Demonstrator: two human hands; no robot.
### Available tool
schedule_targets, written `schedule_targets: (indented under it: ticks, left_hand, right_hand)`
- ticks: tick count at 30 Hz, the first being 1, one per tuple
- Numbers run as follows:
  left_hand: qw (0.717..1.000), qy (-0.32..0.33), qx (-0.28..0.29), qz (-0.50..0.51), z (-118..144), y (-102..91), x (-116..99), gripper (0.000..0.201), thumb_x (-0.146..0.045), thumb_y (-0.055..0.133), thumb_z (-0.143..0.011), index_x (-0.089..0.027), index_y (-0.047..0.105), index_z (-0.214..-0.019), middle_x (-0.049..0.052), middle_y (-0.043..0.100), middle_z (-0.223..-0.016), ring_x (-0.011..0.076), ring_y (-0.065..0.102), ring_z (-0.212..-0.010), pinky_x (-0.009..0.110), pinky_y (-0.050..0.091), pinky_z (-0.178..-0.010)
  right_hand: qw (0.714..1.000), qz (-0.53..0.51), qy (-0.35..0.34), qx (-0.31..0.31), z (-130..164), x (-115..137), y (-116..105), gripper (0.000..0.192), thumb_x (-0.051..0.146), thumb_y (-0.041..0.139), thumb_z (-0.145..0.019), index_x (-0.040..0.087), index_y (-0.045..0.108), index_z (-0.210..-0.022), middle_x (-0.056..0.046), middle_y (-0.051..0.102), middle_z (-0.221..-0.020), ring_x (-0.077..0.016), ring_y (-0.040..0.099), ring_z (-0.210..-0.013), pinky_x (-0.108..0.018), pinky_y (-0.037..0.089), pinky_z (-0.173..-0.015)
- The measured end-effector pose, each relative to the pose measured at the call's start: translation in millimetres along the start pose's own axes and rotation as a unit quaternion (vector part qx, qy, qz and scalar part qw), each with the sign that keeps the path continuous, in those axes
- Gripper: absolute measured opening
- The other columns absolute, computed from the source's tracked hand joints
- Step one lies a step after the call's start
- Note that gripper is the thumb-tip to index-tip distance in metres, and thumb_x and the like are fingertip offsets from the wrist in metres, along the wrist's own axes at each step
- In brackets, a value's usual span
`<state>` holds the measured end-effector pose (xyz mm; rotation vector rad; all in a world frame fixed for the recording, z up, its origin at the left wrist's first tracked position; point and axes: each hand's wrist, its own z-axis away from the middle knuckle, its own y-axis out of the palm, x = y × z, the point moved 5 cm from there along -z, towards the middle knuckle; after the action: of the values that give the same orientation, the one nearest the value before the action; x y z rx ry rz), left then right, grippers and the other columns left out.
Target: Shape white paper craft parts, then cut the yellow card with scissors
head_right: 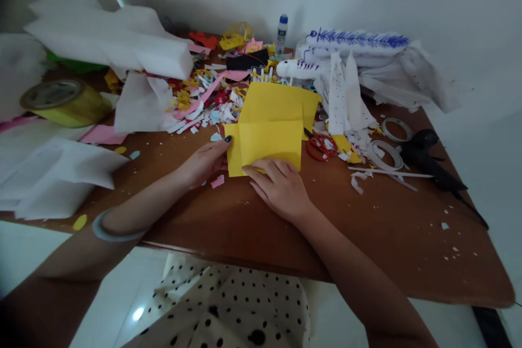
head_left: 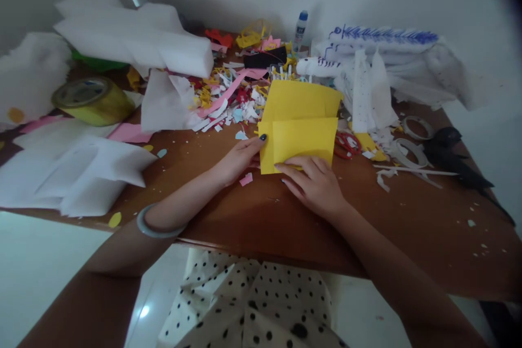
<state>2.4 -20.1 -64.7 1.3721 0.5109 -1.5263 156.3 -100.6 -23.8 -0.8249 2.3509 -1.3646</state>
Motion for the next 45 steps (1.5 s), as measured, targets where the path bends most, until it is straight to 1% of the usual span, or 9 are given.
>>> schedule_targets:
  ticks: [5, 8, 11, 16, 23, 28, 37, 42, 45]
  left_hand:
    - [0.997, 0.025, 0.008, -0.077, -2, 2.7, -2, 0.046, -0.051, 0.068, -0.074, -0.016, 0.065, -0.103, 0.005, 0.071, -0.092, 0.0161, 0.065, -0.081, 0.028, 0.052, -0.074]
    - [0.982, 0.079, 0.028, -0.17, -4, 5.0, -4, 0.042, -0.047, 0.063, -0.078, -0.016, 0.062, -0.107, 0.006, 0.069, -0.099, 0.0193, 0.063, -0.093, 0.031, 0.051, -0.081]
    - [0.953, 0.126, 0.049, -0.27, -5, 5.7, -7, 0.035, -0.039, 0.056, -0.083, -0.016, 0.058, -0.109, 0.006, 0.067, -0.1, 0.0186, 0.062, -0.092, 0.03, 0.049, -0.081]
    - [0.886, 0.153, 0.06, -0.433, 2, 9.9, -9, 0.027, -0.033, 0.04, -0.093, -0.017, 0.059, -0.103, 0.004, 0.066, -0.096, 0.0161, 0.061, -0.085, 0.027, 0.046, -0.078]
    - [0.856, 0.152, 0.072, -0.49, 8, 22.0, -6, 0.03, -0.031, 0.037, -0.094, -0.017, 0.064, -0.098, 0.004, 0.068, -0.092, 0.0165, 0.062, -0.083, 0.026, 0.046, -0.073]
    - [0.804, 0.206, 0.011, -0.558, 4, 14.9, -11, 0.022, -0.026, 0.049, -0.086, -0.018, 0.066, -0.098, 0.006, 0.066, -0.094, 0.0177, 0.059, -0.086, 0.029, 0.045, -0.077]
    - [0.84, 0.187, 0.031, -0.508, 0, 10.1, -11, 0.017, -0.023, 0.055, -0.083, -0.018, 0.068, -0.094, 0.004, 0.068, -0.087, 0.0151, 0.061, -0.078, 0.026, 0.045, -0.072]
    - [0.829, 0.2, 0.037, -0.521, 0, 11.7, -12, 0.017, -0.025, 0.057, -0.083, -0.018, 0.068, -0.095, 0.004, 0.068, -0.088, 0.0154, 0.06, -0.078, 0.026, 0.045, -0.071]
    - [0.807, 0.211, 0.044, -0.55, -1, 9.7, -13, 0.016, -0.024, 0.057, -0.083, -0.018, 0.068, -0.094, 0.005, 0.067, -0.088, 0.0167, 0.059, -0.082, 0.027, 0.044, -0.074]
  right_hand:
    - [1.0, -0.013, 0.014, 0.025, 1, -1, 5, 0.027, 0.024, 0.052, -0.092, 0.023, 0.063, -0.117, -0.006, 0.066, -0.11, -0.0206, 0.056, -0.094, -0.035, 0.044, -0.085]
    - [0.999, -0.022, 0.026, 0.026, 1, -4, 5, 0.029, 0.027, 0.051, -0.093, 0.024, 0.061, -0.12, -0.007, 0.065, -0.111, -0.0215, 0.057, -0.096, -0.037, 0.044, -0.087]
    - [0.997, -0.024, 0.073, -0.004, 2, -14, 0, 0.032, 0.029, 0.051, -0.092, 0.024, 0.059, -0.122, -0.008, 0.064, -0.112, -0.024, 0.057, -0.101, -0.04, 0.044, -0.09]
    - [0.981, -0.07, 0.176, -0.032, 4, -38, 0, 0.033, 0.03, 0.052, -0.091, 0.025, 0.058, -0.123, -0.008, 0.063, -0.115, -0.0264, 0.054, -0.109, -0.044, 0.043, -0.096]
    - [0.945, -0.204, 0.254, 0.011, 4, -47, 19, 0.013, 0.022, 0.055, -0.088, 0.024, 0.066, -0.093, -0.003, 0.07, -0.096, -0.0222, 0.06, -0.091, -0.037, 0.046, -0.083]
    - [0.948, -0.2, 0.244, 0.034, 2, -47, 25, 0.01, 0.019, 0.056, -0.086, 0.024, 0.065, -0.084, -0.002, 0.071, -0.089, -0.0221, 0.06, -0.088, -0.038, 0.044, -0.083]
    - [0.954, -0.209, 0.21, 0.043, 0, -44, 28, 0.01, 0.018, 0.06, -0.083, 0.024, 0.065, -0.088, -0.002, 0.069, -0.088, -0.0209, 0.057, -0.083, -0.036, 0.044, -0.077]
    - [0.953, -0.213, 0.21, 0.048, 0, -42, 29, 0.009, 0.016, 0.059, -0.083, 0.023, 0.065, -0.084, -0.001, 0.069, -0.086, -0.02, 0.057, -0.083, -0.034, 0.043, -0.076]
    - [0.953, -0.212, 0.21, 0.044, 2, -43, 29, 0.009, 0.016, 0.061, -0.083, 0.023, 0.065, -0.085, -0.001, 0.068, -0.085, -0.0193, 0.056, -0.082, -0.034, 0.043, -0.077]
